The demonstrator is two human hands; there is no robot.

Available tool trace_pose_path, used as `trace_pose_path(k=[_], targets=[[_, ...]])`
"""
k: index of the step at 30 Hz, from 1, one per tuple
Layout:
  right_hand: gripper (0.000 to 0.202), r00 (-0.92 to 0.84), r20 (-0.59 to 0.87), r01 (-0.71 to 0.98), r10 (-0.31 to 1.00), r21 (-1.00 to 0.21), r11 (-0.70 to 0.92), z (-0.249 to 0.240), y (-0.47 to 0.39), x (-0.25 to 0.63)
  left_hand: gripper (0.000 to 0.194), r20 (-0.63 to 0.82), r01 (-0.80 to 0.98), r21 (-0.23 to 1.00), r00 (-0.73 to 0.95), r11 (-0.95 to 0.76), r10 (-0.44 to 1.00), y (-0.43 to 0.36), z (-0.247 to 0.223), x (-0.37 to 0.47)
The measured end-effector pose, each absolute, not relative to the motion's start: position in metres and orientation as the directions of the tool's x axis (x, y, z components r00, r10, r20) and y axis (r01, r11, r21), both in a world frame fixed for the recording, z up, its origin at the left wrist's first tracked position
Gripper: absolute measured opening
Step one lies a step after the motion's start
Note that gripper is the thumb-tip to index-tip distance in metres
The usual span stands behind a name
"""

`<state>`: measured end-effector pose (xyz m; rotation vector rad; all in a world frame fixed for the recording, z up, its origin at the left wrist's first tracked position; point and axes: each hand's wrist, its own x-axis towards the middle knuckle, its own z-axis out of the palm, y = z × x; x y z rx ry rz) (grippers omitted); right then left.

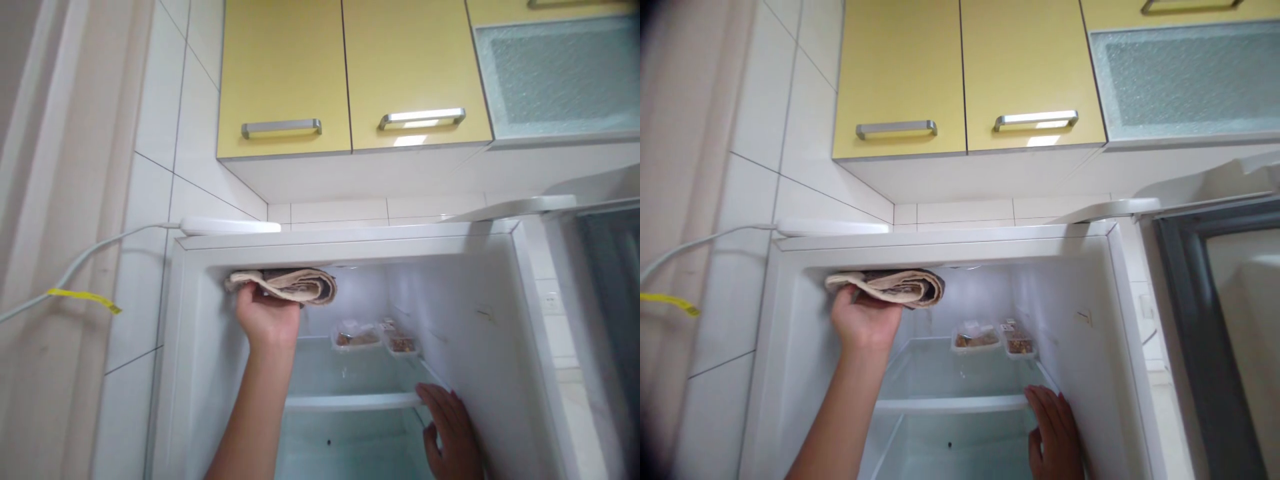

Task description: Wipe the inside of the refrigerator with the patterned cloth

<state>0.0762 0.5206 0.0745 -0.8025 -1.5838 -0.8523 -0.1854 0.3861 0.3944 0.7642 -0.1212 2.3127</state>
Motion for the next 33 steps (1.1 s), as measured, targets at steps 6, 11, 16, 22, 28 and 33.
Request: trace_pose_path(k=[6,11,16,22,28,33], targets=[[0.063,-0.113,0.986,0.834,0.12,0.029,0.552,0.076,0.515,0.072,0.022,0.496,-0.509,0.089,-0.723,-0.856,0.481,0.375,0.407,-0.133],[0.064,-0.074,0.983,0.803,0.171,-0.043,0.595,0.076,0.513,0.071,0.03,0.476,-0.722,0.209,-0.514,-0.659,0.714,0.411,0.401,-0.074],[0.048,0.055,0.966,0.734,0.253,-0.211,0.645,0.088,0.5,0.065,0.038,0.482,-0.87,0.359,-0.137,-0.338,0.865,0.426,0.399,-0.031],[0.039,0.276,0.711,0.146,0.647,-0.696,0.703,0.179,0.454,0.043,0.03,0.489,-0.875,0.404,-0.04,-0.267,0.871,0.411,0.401,-0.031],[0.039,-0.127,0.637,-0.652,0.76,-0.631,0.42,0.309,0.416,-0.004,0.019,0.521,-0.728,0.464,-0.237,-0.505,0.82,0.372,0.39,-0.055],[0.019,-0.097,0.664,-0.865,0.742,-0.425,0.267,0.356,0.398,-0.017,0.019,0.555,-0.327,0.565,-0.528,-0.757,0.642,0.368,0.369,-0.092]])
